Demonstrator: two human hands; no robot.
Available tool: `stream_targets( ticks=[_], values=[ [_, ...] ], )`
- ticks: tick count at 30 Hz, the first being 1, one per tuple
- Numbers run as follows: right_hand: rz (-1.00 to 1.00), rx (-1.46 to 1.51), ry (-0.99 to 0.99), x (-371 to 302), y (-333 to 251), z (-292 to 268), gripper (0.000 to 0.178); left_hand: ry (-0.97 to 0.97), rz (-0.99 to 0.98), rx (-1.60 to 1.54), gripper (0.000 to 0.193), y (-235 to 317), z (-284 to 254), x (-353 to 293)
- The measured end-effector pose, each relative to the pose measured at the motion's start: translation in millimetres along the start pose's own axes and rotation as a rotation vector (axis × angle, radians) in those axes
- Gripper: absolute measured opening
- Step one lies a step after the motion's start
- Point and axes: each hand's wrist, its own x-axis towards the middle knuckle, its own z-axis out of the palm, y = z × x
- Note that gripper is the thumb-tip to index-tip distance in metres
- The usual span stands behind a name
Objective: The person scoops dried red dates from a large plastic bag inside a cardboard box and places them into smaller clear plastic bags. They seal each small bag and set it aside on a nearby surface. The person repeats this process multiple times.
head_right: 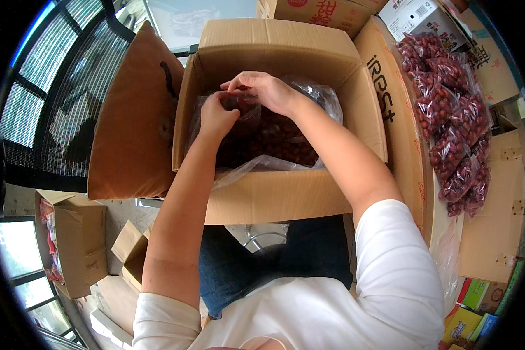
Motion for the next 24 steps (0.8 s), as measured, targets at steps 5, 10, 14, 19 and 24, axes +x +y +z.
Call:
stream_targets(
  ticks=[5,10,14,19,24],
  values=[
    [-0.001,-0.148,-0.126,-5,-5,0,0.05,-0.025,-0.004,-0.038,0.046,-1,-1,1],
    [0.018,-0.189,-0.089,-15,-17,7,0.054,-0.007,0.006,-0.028,0.041,9,-5,-2],
    [0.168,-0.412,0.098,-21,-27,-1,0.051,0.03,0.014,0.003,0.043,9,-3,-5],
    [0.808,-0.803,-0.136,-15,-15,-18,0.034,0.068,0.034,0.003,0.043,3,-3,-1],
    [0.777,-1.101,-0.507,11,64,-6,0.048,0.148,0.098,-0.002,0.04,8,-5,-2]
  ],
)
